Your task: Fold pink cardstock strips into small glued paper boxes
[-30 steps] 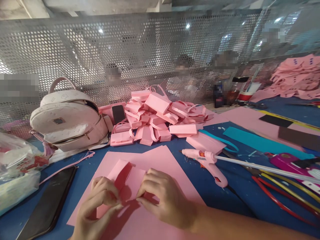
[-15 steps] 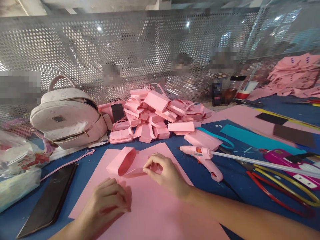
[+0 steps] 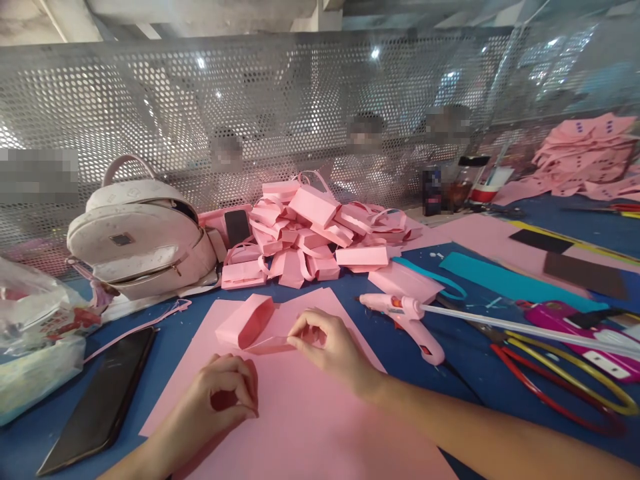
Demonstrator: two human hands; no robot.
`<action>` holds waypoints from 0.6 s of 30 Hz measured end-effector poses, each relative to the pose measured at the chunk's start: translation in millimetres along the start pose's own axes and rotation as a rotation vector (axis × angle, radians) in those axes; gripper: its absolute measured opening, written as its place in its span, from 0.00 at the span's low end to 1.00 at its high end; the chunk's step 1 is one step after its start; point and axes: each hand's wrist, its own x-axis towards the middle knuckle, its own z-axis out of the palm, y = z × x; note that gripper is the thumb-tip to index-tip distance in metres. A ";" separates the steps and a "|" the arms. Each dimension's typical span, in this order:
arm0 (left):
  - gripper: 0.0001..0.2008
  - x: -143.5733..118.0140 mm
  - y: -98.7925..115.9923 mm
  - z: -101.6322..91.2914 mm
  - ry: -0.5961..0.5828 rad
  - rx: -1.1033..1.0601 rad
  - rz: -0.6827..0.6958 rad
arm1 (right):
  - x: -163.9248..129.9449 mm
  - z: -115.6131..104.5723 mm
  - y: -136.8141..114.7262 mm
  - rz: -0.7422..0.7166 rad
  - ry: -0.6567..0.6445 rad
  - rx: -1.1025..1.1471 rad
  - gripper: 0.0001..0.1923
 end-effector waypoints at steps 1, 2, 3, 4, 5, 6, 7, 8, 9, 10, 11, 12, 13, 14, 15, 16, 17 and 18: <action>0.11 -0.1 0.1 -0.1 -0.002 -0.009 -0.003 | 0.1 0.0 0.0 -0.001 -0.001 -0.004 0.06; 0.11 -0.2 0.1 -0.2 -0.004 -0.016 -0.007 | 0.1 -0.1 0.3 -0.003 -0.002 -0.008 0.06; 0.11 -0.1 0.1 -0.3 -0.005 -0.021 -0.012 | 0.2 -0.1 0.6 -0.008 -0.003 -0.011 0.06; 0.11 0.0 0.1 -0.3 -0.007 -0.025 -0.018 | 0.2 -0.1 1.0 -0.013 -0.003 -0.013 0.06; 0.11 0.2 0.2 -0.3 -0.013 -0.028 -0.022 | 0.2 -0.1 1.4 -0.017 -0.003 -0.013 0.06; 0.11 0.4 0.3 -0.3 -0.022 -0.029 -0.025 | 0.1 -0.1 1.7 -0.019 -0.004 -0.010 0.06; 0.10 0.5 0.5 -0.2 -0.034 -0.028 -0.026 | 0.0 -0.1 1.8 -0.019 -0.004 -0.006 0.06; 0.10 0.5 0.8 0.0 -0.046 -0.026 -0.025 | -0.1 -0.1 1.8 -0.018 -0.005 -0.001 0.06; 0.10 0.5 1.2 0.2 -0.058 -0.024 -0.022 | -0.3 -0.1 1.7 -0.018 -0.007 0.003 0.06; 0.10 0.3 1.8 0.3 -0.067 -0.022 -0.018 | -0.5 -0.1 1.5 -0.017 -0.009 0.004 0.06; 0.10 0.2 2.4 0.4 -0.072 -0.020 -0.013 | -0.8 -0.1 1.3 -0.015 -0.011 0.004 0.06; 0.10 0.0 3.1 0.3 -0.074 -0.019 -0.009 | -1.1 -0.1 1.2 -0.014 -0.012 0.003 0.06; 0.10 -0.1 3.8 0.1 -0.074 -0.018 -0.006 | -1.4 -0.1 1.2 -0.015 -0.012 0.001 0.06; 0.10 -0.2 4.5 -0.3 -0.073 -0.017 -0.006 | -1.7 -0.1 1.2 -0.015 -0.012 0.001 0.06; 0.11 -0.3 5.0 -0.9 -0.074 -0.015 -0.006 | -1.8 -0.1 1.3 -0.015 -0.011 0.000 0.06; 0.11 -0.2 5.3 -1.6 -0.077 -0.011 -0.007 | -1.9 -0.1 1.4 -0.015 -0.011 -0.002 0.06; 0.11 -0.1 5.4 -2.4 -0.081 -0.005 -0.007 | -2.0 -0.1 1.4 -0.016 -0.011 -0.004 0.06; 0.11 0.2 5.2 -3.3 -0.087 0.001 -0.001 | -2.0 -0.1 1.4 -0.016 -0.011 -0.006 0.06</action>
